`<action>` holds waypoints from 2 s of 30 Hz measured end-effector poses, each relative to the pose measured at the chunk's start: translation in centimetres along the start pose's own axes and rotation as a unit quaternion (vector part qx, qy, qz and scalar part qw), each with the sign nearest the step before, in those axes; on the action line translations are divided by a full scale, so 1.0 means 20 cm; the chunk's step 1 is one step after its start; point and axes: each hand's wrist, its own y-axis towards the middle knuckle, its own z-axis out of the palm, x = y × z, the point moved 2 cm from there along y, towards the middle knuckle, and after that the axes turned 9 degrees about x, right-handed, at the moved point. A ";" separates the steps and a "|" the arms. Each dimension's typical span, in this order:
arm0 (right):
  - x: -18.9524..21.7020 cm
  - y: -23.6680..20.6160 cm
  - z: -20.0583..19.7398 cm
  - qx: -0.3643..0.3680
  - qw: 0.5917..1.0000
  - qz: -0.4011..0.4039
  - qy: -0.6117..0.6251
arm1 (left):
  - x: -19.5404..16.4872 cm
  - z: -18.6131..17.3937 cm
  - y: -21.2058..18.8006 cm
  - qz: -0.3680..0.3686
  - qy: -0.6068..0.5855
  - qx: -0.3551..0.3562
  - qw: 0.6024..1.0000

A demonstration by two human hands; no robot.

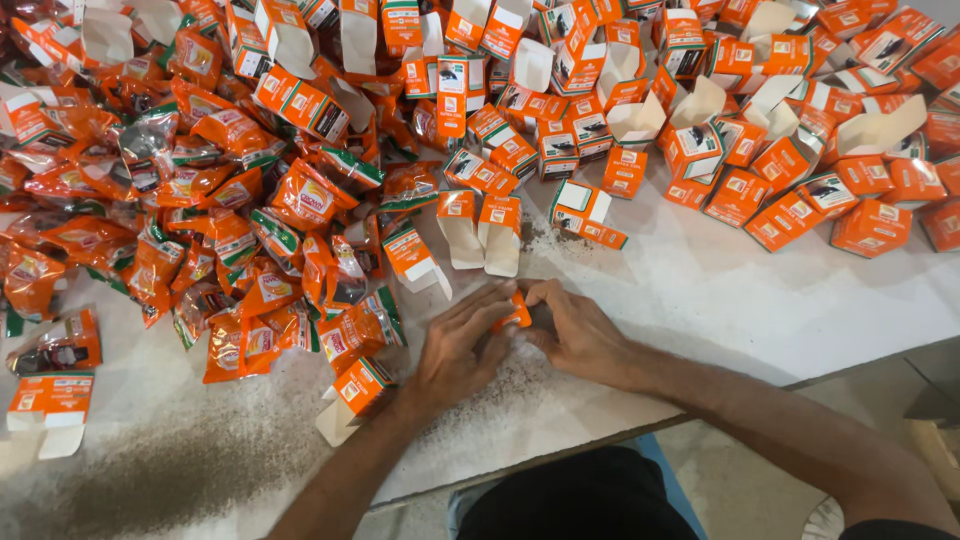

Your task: The person folds small orange cardboard cartons closed and inserts plastic sachet packets into them, working one box at a time at a table covered with piles of boxes and sachets. Finished boxes are set back onto the pile, and a cardboard shipping box is visible at the edge of the table.

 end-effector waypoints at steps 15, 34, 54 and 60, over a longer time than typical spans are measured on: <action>0.00 -0.01 0.00 -0.021 0.998 -0.046 -0.031 | -0.04 0.01 0.00 0.044 0.062 0.017 0.997; -0.10 0.13 -0.50 -0.053 0.830 -0.058 -0.552 | -0.07 -0.02 -0.11 0.068 0.227 0.045 0.970; 0.04 0.03 -0.24 0.094 0.991 0.033 0.086 | 0.04 -0.31 -0.24 -0.171 0.300 0.077 0.935; 0.06 0.03 -0.13 0.079 0.995 0.051 0.046 | -0.12 -0.09 -0.19 0.079 0.165 -0.090 0.979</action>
